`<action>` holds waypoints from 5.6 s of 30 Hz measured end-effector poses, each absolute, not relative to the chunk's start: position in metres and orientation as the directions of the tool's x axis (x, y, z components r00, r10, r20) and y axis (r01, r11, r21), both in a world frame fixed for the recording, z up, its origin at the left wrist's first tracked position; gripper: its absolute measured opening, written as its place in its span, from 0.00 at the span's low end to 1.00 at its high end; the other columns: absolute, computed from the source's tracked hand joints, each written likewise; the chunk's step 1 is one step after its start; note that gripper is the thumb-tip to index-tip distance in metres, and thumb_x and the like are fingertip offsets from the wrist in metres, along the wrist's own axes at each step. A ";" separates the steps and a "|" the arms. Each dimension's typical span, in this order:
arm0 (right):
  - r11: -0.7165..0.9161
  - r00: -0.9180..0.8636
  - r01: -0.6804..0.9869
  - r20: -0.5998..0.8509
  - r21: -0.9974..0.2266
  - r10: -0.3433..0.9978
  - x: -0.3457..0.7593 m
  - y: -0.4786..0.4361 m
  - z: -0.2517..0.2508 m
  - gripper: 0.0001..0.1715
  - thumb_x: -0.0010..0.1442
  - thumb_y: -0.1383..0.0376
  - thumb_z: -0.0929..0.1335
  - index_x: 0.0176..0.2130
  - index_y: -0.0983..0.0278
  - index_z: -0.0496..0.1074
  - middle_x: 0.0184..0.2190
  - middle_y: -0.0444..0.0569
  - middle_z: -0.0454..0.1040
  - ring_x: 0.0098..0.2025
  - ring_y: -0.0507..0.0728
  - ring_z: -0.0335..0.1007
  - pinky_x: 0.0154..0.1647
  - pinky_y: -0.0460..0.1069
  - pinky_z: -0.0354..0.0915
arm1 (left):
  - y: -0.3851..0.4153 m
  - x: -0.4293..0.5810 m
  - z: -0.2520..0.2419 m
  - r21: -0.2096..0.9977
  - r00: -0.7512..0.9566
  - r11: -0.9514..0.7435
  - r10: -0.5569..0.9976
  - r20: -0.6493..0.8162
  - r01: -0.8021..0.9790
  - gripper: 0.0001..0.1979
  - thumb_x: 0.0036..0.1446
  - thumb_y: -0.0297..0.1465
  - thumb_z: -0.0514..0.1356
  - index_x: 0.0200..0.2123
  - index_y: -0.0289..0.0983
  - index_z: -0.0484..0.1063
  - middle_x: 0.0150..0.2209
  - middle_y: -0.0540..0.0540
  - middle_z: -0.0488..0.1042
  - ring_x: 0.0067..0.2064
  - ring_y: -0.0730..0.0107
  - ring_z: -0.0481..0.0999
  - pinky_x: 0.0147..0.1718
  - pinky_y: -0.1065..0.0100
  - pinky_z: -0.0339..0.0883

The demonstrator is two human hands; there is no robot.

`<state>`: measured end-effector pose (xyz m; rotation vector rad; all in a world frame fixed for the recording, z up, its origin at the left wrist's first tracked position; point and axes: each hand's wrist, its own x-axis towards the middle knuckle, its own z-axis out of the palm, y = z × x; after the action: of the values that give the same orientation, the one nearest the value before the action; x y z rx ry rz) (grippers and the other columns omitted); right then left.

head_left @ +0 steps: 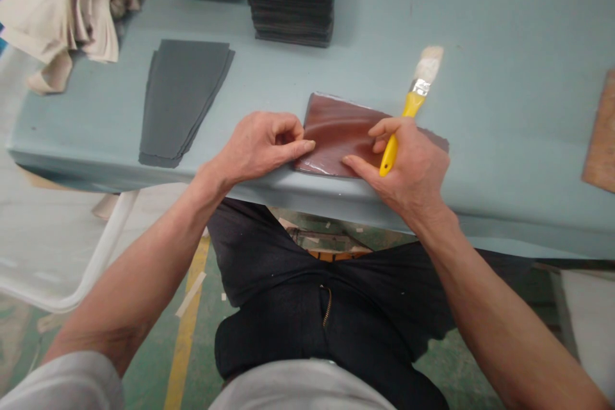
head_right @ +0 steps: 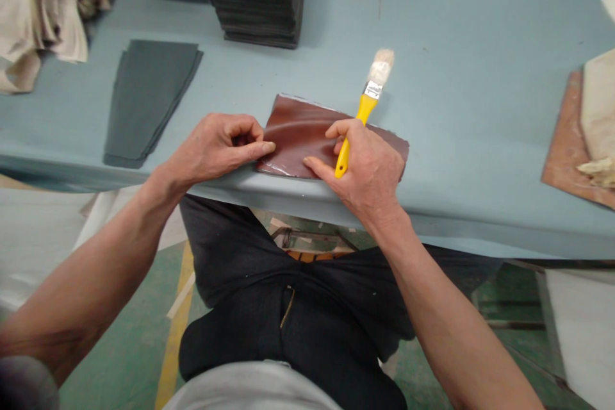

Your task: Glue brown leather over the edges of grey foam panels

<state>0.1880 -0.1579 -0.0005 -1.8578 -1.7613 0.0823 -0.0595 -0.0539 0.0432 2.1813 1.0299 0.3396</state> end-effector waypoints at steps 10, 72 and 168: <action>0.036 0.126 0.903 0.342 -0.429 0.931 0.188 -0.158 -0.001 0.27 0.60 0.45 0.77 0.50 0.56 0.71 0.38 0.48 0.80 0.41 0.65 0.79 0.45 0.58 0.69 | -0.057 -0.058 0.040 0.685 0.624 -0.430 0.780 -0.048 0.589 0.19 0.63 0.47 0.60 0.27 0.41 0.73 0.26 0.50 0.74 0.31 0.67 0.68 0.33 0.65 0.56; 0.116 0.096 0.922 0.507 -0.369 0.857 0.185 -0.160 -0.009 0.12 0.64 0.60 0.74 0.46 0.58 0.73 0.33 0.45 0.79 0.37 0.61 0.77 0.42 0.56 0.67 | -0.069 -0.046 0.016 0.525 0.456 -0.474 0.873 0.173 0.707 0.18 0.68 0.44 0.61 0.27 0.42 0.70 0.25 0.50 0.73 0.28 0.67 0.69 0.31 0.60 0.57; 0.073 0.110 0.926 0.448 -0.372 0.887 0.184 -0.160 -0.006 0.12 0.64 0.59 0.74 0.46 0.56 0.72 0.35 0.46 0.78 0.39 0.62 0.77 0.44 0.57 0.70 | -0.069 -0.046 0.013 0.531 0.448 -0.488 0.868 0.214 0.693 0.18 0.68 0.45 0.62 0.28 0.44 0.67 0.26 0.48 0.75 0.33 0.61 0.75 0.34 0.58 0.59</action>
<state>0.1843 -0.1604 -0.0057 -1.8018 -1.7650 -0.0835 -0.0458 -0.0690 0.0129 2.3363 1.3235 0.6608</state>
